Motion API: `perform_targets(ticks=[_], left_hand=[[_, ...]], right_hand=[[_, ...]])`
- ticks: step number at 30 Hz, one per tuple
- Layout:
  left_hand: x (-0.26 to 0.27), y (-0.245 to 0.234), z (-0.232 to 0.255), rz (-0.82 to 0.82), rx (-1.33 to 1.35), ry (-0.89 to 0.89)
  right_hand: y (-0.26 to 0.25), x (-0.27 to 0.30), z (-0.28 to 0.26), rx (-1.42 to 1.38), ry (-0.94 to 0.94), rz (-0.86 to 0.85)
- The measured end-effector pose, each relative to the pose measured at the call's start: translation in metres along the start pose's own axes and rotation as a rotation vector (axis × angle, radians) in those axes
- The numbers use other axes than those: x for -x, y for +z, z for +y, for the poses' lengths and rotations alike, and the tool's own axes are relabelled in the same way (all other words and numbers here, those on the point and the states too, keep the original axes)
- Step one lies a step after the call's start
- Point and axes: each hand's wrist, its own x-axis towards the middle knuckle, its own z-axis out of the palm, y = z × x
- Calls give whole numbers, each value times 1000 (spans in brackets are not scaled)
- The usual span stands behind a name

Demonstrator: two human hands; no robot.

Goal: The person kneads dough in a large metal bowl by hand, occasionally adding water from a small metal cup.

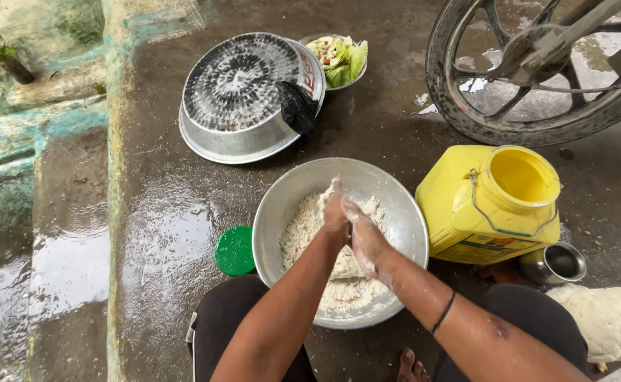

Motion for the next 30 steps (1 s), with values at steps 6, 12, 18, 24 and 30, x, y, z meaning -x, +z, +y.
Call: perform_targets(ticks=[6, 12, 18, 24, 30], left_hand=[[-3, 18, -30, -126, -207, 164], [44, 28, -41, -231, -308, 202], [53, 31, -39, -247, -287, 302], [24, 31, -35, -150, -335, 285], [-18, 16, -17, 258, -293, 867]], right_hand=[[-14, -23, -24, -211, 26, -67], [-53, -100, 6, -66, -147, -84], [-63, -116, 25, -261, -219, 26], [-35, -63, -4, -343, -323, 15], [-1, -10, -11, -257, -131, 18]])
